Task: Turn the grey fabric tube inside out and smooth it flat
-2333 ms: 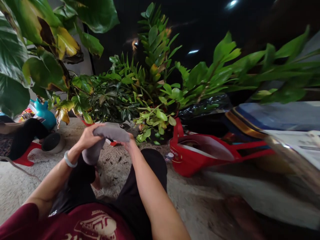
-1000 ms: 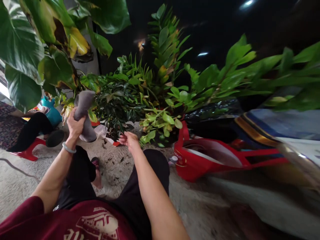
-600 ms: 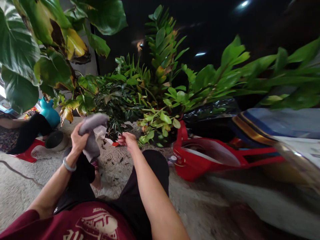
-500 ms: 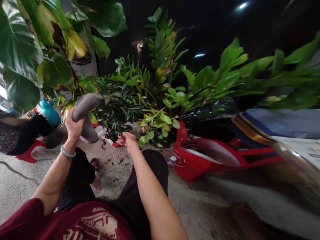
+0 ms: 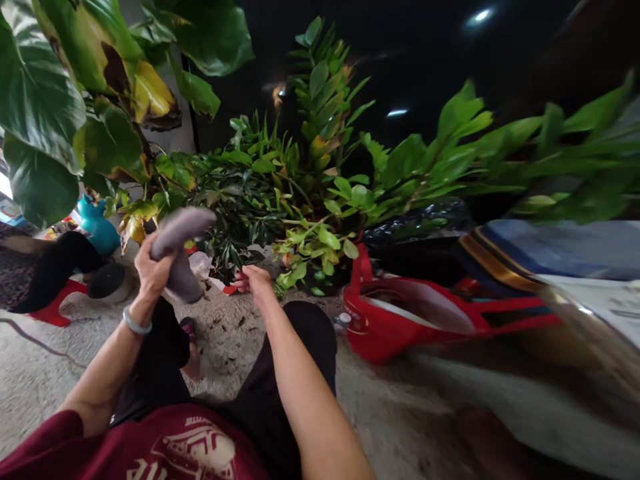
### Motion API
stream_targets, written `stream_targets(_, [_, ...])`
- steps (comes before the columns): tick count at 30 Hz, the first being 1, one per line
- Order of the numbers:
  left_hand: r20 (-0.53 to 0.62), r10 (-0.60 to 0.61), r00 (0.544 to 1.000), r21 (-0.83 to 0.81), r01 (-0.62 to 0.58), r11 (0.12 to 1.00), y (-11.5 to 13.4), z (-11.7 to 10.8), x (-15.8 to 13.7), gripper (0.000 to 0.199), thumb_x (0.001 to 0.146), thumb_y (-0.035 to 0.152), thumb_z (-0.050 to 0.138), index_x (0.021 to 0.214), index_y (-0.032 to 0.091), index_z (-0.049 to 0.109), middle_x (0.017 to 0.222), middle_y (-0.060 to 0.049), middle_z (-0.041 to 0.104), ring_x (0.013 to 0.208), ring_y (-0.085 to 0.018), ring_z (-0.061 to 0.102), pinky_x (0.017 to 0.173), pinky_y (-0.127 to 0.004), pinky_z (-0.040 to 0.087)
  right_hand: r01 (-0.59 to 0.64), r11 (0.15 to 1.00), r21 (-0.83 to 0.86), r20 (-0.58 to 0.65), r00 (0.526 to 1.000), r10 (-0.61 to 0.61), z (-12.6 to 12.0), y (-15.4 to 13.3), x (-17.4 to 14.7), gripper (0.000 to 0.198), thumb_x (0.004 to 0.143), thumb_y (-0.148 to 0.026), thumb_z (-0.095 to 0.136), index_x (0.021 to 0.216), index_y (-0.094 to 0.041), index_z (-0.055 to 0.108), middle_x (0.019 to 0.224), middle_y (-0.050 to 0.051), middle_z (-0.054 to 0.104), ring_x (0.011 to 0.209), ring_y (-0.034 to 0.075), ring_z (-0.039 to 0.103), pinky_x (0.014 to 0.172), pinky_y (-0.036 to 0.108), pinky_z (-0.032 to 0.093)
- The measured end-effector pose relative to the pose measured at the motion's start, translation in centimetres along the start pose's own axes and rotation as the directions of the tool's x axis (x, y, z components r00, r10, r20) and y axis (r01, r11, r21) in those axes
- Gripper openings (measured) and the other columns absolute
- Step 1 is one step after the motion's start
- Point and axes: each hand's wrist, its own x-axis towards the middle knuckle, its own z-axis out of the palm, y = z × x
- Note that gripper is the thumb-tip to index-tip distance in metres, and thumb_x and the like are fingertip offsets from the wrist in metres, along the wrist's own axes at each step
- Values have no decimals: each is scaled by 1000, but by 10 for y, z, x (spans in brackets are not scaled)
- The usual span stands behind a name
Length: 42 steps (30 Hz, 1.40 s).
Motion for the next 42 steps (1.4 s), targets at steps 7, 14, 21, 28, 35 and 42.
stream_targets(7, [51,-4,999,69,1,998,-7,25,29,45,69,15,73,114,20,69,106,-4,73,101,-24,70,97,-38,56,33,999,12,-14,999,-33,2,-3,-3,13,93,-18,61,81,-16,65,61,0,72,43,11,64,41,18,51])
stream_targets(14, [242,12,970,-35,-4,999,-26,23,-66,34,72,15,71,105,23,69,95,-1,73,91,-26,71,89,-42,59,-4,1000,-29,-31,1000,4,-1,-1,-1,12,89,-15,61,77,-16,64,58,0,70,42,13,64,38,20,49])
stream_targets(21, [187,294,937,-16,-297,955,38,81,19,52,76,14,68,127,21,63,127,-8,68,121,-26,64,109,-40,49,-22,999,-38,2,1000,22,2,-3,-6,12,91,-16,61,79,-16,63,58,1,70,42,12,63,40,19,48])
stream_targets(28, [621,265,737,-20,-323,946,-5,55,-37,50,69,11,68,118,23,71,111,-5,75,103,-25,72,95,-37,56,-29,998,-63,-54,998,26,-3,-1,-1,15,92,-19,58,82,-17,68,52,0,67,41,14,61,39,21,48])
stream_targets(35, [118,262,958,-3,-264,965,19,31,23,53,74,14,70,127,20,65,128,-7,70,121,-25,66,109,-39,50,-7,998,-66,5,1000,8,-1,-2,-5,8,89,-19,65,84,-15,70,62,2,72,44,12,64,41,19,49])
stream_targets(42, [212,124,969,94,-147,985,-21,40,-3,53,72,14,70,124,21,66,125,-7,72,118,-25,67,109,-41,51,8,998,-59,-23,1000,-9,1,-5,-9,11,92,-17,61,84,-15,69,59,0,70,41,10,62,38,17,48])
